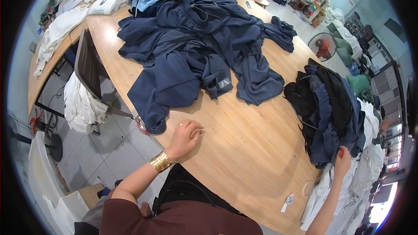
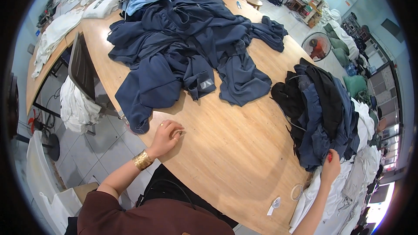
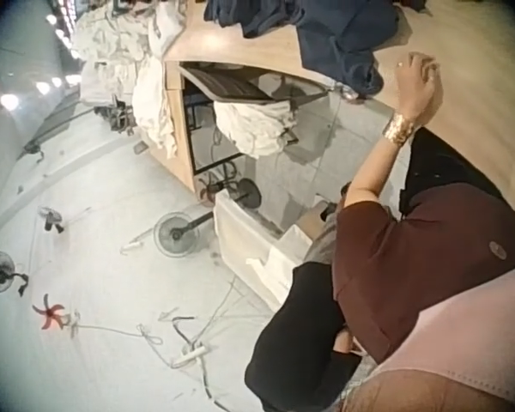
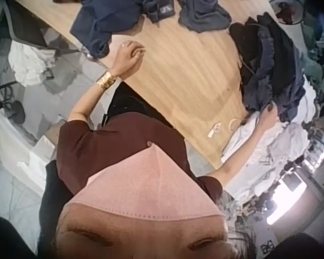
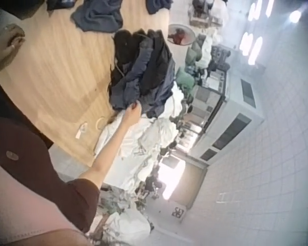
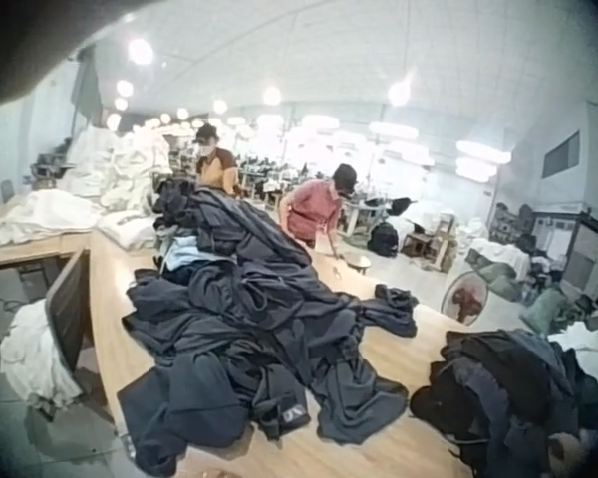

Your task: Trimming loose threads from the seams and waistbands of manufactured pants in a garment factory.

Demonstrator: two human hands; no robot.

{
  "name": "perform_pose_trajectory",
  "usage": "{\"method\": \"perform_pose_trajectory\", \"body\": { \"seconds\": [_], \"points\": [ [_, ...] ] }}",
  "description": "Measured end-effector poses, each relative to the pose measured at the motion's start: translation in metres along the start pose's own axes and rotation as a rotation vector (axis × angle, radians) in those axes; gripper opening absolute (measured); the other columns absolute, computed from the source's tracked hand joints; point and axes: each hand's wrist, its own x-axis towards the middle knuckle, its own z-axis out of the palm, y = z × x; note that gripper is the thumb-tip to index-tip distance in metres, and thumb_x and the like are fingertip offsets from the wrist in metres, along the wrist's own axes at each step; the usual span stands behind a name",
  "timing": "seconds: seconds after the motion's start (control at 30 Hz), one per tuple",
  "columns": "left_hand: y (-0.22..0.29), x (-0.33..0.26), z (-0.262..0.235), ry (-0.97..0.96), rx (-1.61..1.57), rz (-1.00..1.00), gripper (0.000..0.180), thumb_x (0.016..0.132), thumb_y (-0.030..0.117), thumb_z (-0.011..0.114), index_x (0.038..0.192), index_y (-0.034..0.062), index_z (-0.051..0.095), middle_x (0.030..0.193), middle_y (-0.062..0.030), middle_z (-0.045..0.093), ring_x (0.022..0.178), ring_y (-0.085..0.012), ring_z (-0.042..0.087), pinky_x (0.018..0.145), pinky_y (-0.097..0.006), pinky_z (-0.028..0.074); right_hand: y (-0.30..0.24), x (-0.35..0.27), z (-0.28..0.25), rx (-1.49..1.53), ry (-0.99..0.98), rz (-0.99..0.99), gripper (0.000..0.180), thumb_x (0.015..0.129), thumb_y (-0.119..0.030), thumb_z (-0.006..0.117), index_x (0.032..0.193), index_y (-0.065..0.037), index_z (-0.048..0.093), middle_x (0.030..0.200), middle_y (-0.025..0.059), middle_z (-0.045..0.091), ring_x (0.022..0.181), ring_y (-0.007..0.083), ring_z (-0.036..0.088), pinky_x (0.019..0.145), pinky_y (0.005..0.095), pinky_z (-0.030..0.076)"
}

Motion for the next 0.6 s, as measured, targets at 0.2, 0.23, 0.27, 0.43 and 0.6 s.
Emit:
{"method": "perform_pose_trajectory", "body": {
  "seconds": [0.2,0.23,0.27,0.43,0.6],
  "points": [
    [0.021,0.108,0.052,0.451,0.047,-0.024,0.059,0.074,0.007,0.066,0.125,-0.004,0.037,0.125,-0.0218,0.039,0.111,-0.0381,0.043,0.092,-0.041,0.037,-0.075,-0.081,0.015,0.267,-0.304,-0.125,0.024,0.069,0.002,0.061,0.091,-0.008,0.064,0.089,0.0112,0.064,0.081,0.0284,0.063,0.069,0.0344,0.049],
    [0.0,0.122,0.063,0.402,0.079,-0.114,0.051,0.076,0.008,0.065,0.121,-0.003,0.043,0.12,-0.0213,0.045,0.107,-0.0369,0.047,0.089,-0.041,0.039,-0.089,-0.092,0.022,0.311,-0.324,-0.143,0.025,0.069,0.003,0.062,0.092,-0.008,0.064,0.088,0.0111,0.064,0.08,0.0282,0.063,0.069,0.0346,0.049],
    [-0.018,0.132,0.069,0.355,0.115,-0.206,0.042,0.077,0.009,0.063,0.116,-0.002,0.049,0.114,-0.0208,0.05,0.103,-0.0358,0.051,0.086,-0.041,0.041,-0.104,-0.102,0.026,0.36,-0.345,-0.165,0.026,0.068,0.003,0.062,0.092,-0.008,0.064,0.088,0.0111,0.064,0.08,0.028,0.063,0.068,0.0349,0.049],
    [0.063,0.15,0.071,0.095,-0.325,-0.029,0.013,0.085,0.011,0.058,0.086,-0.0018,0.058,0.067,-0.0097,0.054,0.061,-0.0119,0.049,0.057,-0.028,0.042,-0.124,-0.146,0.025,0.789,-0.405,0.067,0.04,0.071,0.006,0.059,0.108,-0.009,0.06,0.086,0.0083,0.065,0.067,0.0172,0.061,0.059,0.0268,0.046],
    [0.185,0.078,0.047,-0.235,-0.513,0.043,0.02,0.085,0.017,0.06,0.08,-0.0021,0.059,0.058,-0.0169,0.047,0.049,-0.0156,0.044,0.049,-0.031,0.038,-0.197,-0.144,-0.005,1.808,-0.416,0.592,0.084,0.069,0.011,0.05,0.143,-0.017,0.022,0.089,0.0068,0.06,0.05,0.0032,0.041,0.046,0.0146,0.032]
  ]
}}
